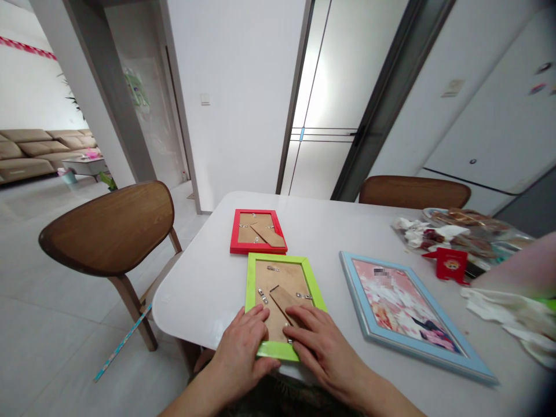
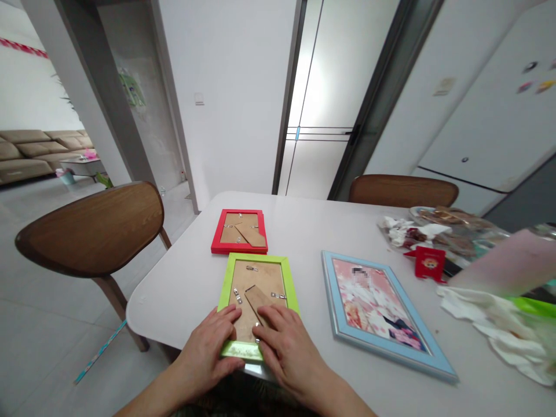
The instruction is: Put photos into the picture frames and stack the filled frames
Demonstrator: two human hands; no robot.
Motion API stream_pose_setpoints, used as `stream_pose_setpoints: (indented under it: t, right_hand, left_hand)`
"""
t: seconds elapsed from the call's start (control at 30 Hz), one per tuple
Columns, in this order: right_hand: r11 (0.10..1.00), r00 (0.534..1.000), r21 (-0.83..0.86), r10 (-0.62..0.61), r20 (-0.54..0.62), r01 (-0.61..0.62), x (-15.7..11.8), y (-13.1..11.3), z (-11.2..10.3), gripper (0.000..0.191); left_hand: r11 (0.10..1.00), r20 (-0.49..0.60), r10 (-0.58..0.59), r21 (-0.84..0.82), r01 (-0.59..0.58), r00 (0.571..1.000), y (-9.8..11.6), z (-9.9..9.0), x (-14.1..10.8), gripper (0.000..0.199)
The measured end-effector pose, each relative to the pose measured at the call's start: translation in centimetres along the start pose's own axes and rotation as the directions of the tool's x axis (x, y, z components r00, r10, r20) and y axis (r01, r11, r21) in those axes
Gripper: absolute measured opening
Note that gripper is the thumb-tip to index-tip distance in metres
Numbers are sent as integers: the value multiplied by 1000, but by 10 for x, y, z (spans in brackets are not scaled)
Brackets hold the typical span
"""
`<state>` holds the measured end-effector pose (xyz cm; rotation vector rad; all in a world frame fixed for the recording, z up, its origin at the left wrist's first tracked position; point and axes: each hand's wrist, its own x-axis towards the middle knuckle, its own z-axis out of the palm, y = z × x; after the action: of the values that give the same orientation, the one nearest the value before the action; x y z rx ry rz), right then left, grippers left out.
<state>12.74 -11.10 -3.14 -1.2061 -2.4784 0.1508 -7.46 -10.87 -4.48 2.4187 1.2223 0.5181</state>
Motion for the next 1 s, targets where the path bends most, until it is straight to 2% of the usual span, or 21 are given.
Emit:
stream_pose_setpoints:
  t: [0.1,0.2,0.37,0.6,0.73,0.8,0.93,1.0]
  right_hand:
    - [997,999,73,34,6,-35,4,-3,1,21]
    - [985,993,131,105,58,-112,15,1,4,13]
    - [971,982,156,173,77,-183,28,-1,9,5]
    - [989,994,147,-12,105,-3,14,-3,-2,19]
    - [992,994,126,-40,103,27,12,-4,-6,20]
    - [992,997,128,-16,80,6,19,-4,-3,21]
    - [989,993,94,113,-19,-110,49,-6,10,24]
    - [989,989,32,147,-15,-146,65,-7,17,23]
  left_hand:
    - [1000,-5,8,-12,-8,1000,-1,1,0,30]
    - [1000,2,5,-23,-5,1000,-1,-1,0,29]
    - [999,-11,21,-43,-21,1000,-7,-2,-1,28]
    - [999,-16,28,-36,-28,999,-12,-2,-3,33]
    - [998,-19,30,-58,-31,999,-13,-3,-3,32]
    - [997,-27,35,-68,-37,999,-13,-2,-4,32]
    - [995,-61,42,-89,-47,997,-14,-2,-5,31]
    - [994,-82,38,-99,-46,996,-13,-1,-6,29]
